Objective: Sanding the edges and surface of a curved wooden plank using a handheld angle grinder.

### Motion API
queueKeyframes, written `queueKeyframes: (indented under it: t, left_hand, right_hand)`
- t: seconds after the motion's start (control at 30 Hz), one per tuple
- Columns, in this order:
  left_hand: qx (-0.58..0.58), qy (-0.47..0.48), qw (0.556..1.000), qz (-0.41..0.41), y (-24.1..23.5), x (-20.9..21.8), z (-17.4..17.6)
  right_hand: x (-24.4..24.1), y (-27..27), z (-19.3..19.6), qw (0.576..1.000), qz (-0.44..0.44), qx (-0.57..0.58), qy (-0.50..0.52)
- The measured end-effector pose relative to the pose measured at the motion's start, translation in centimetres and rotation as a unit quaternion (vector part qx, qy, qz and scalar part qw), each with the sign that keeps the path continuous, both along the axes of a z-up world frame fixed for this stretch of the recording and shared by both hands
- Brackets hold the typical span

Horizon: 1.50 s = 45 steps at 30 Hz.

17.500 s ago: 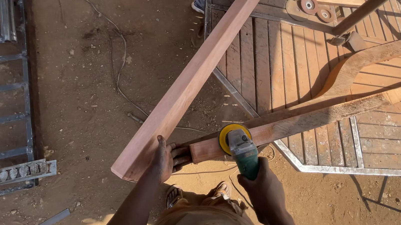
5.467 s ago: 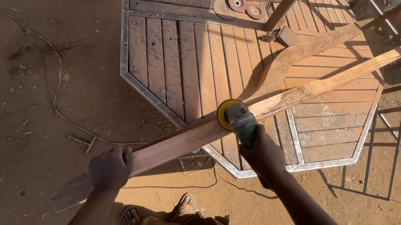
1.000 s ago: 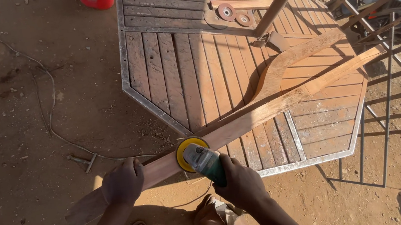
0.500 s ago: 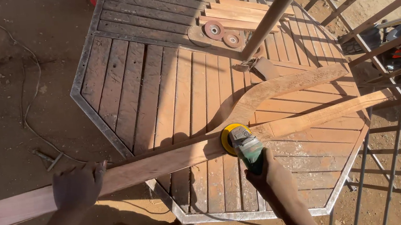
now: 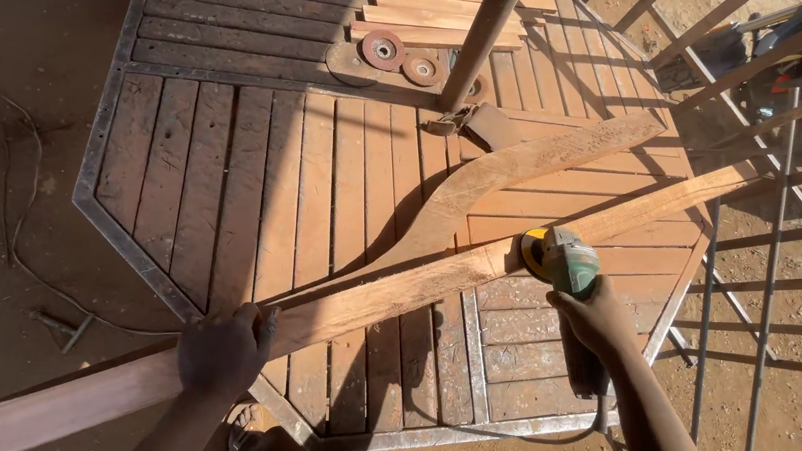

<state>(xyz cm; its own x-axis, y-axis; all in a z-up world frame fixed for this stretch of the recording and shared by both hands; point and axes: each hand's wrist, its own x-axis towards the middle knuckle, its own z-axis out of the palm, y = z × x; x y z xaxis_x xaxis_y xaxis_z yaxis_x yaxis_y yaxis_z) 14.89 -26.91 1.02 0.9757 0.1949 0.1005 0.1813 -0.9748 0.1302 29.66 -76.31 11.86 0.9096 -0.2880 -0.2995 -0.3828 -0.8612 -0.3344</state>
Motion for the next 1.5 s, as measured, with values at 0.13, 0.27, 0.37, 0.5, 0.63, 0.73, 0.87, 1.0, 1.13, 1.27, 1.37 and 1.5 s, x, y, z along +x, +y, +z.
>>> queueKeyframes:
  t: [0.13, 0.27, 0.37, 0.5, 0.63, 0.73, 0.87, 1.0, 1.13, 1.27, 1.37, 1.5]
  left_hand:
    - [0.004, 0.006, 1.0, 0.008, -0.1, 0.0, 0.2]
    - [-0.029, 0.006, 0.999, 0.037, 0.0, 0.4, 0.4]
    - [-0.043, 0.048, 0.997, 0.045, 0.1, 0.8, 0.8]
    - [-0.049, 0.021, 0.998, 0.033, 0.1, 0.1, 0.6]
    - [-0.062, 0.071, 0.994, 0.053, -0.3, 0.3, 1.6]
    - [-0.053, -0.02, 0.998, 0.04, -0.2, 0.5, 1.1]
    - [-0.062, 0.011, 0.997, 0.05, -0.6, 0.0, 1.5]
    - [-0.064, -0.01, 0.997, 0.047, -0.4, 0.4, 1.3]
    - [-0.067, 0.015, 0.997, 0.045, 0.1, 0.7, 1.2]
    - [-0.072, 0.002, 0.997, 0.036, 0.0, 0.4, 1.3]
    - [-0.068, -0.02, 0.997, 0.031, -0.1, 0.0, 1.3]
    - [-0.076, -0.008, 0.996, 0.036, -0.2, 0.3, 1.2]
  right_hand:
    - [-2.1, 3.0, 0.7, 0.999, -0.007, 0.036, 0.004]
    - [-6.0, 10.5, 5.0, 0.996, 0.085, -0.011, 0.022]
    - [-8.4, 15.3, 7.1, 0.985, 0.154, -0.027, 0.071]
    - [-10.4, 17.7, 8.3, 0.951, 0.277, -0.076, 0.113]
    - [-9.3, 14.5, 6.8, 0.973, 0.196, -0.084, 0.092]
    - [-7.4, 11.7, 6.6, 0.993, 0.08, -0.064, 0.06]
    - [-6.8, 8.3, 4.7, 0.998, 0.009, -0.058, 0.012]
    - [-8.8, 12.8, 5.7, 1.0, -0.016, -0.023, 0.003]
    - [-12.3, 17.9, 5.8, 0.998, 0.0, -0.04, 0.046]
    - [-13.9, 18.6, 5.4, 0.98, 0.174, -0.042, 0.084]
    - [-13.4, 17.4, 5.3, 0.983, 0.151, -0.06, 0.091]
    - [-10.9, 12.6, 4.4, 0.998, 0.01, -0.056, 0.023]
